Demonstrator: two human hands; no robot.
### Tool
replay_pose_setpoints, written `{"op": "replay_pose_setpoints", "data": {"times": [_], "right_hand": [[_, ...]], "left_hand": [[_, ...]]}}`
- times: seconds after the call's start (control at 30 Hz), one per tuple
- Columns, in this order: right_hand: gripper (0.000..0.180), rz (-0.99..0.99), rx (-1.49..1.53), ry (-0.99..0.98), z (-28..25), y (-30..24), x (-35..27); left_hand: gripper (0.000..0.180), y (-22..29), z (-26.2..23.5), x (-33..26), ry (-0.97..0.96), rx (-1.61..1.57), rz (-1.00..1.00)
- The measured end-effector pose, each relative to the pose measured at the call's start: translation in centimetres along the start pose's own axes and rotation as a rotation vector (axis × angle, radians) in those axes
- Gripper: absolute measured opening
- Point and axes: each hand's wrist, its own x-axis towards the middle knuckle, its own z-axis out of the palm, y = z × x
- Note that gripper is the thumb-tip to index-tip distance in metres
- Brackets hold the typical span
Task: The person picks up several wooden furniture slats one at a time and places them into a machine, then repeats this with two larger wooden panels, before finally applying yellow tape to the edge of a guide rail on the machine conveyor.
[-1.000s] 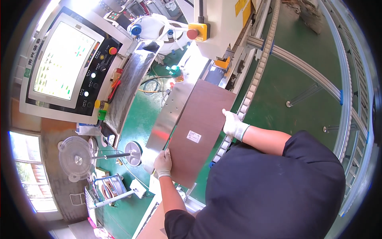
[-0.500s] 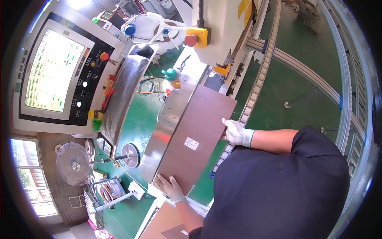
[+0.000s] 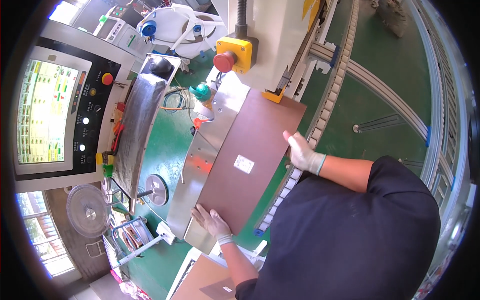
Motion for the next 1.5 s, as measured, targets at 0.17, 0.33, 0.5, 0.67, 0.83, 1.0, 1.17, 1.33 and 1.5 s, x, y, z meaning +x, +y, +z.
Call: {"op": "replay_pose_setpoints", "data": {"times": [0.17, 0.33, 0.5, 0.67, 0.83, 1.0, 1.17, 1.33, 1.5], "right_hand": [[0.047, 0.003, 0.140, -0.019, -1.2, -6.4, 2.5], [0.055, -0.129, 0.077, 0.327, -0.9, -9.1, 5.2], [0.060, -0.175, -0.012, 0.245, -1.9, -7.8, 5.5], [0.060, -0.189, -0.066, 0.276, -0.7, -8.3, 4.8], [0.059, -0.197, -0.082, 0.295, -0.5, -8.3, 4.9], [0.055, -0.188, -0.080, 0.262, -0.5, -8.3, 4.8], [0.052, -0.226, -0.080, 0.246, -0.1, -8.3, 4.5], [0.054, -0.216, -0.073, 0.234, -0.6, -8.1, 4.6], [0.056, -0.248, -0.067, 0.215, -0.5, -9.0, 4.2]], "left_hand": [[0.062, 6.4, 2.3, 2.3, -0.006, 0.066, -0.022], [0.061, 11.1, 3.5, 4.6, 0.001, -0.063, 0.102], [0.070, 11.5, 4.5, 7.6, 0.152, -0.382, 0.206], [0.061, 11.4, 4.5, 7.3, 0.126, -0.350, 0.183], [0.055, 15.3, 5.3, 8.3, 0.099, -0.119, 0.018], [0.056, 20.1, 6.5, 10.2, 0.077, -0.172, -0.098], [0.056, 20.2, 7.0, 10.8, 0.115, -0.183, -0.022], [0.057, 20.6, 7.1, 10.8, 0.116, -0.164, -0.006], [0.055, 20.2, 8.0, 11.2, 0.151, -0.164, 0.067]]}}
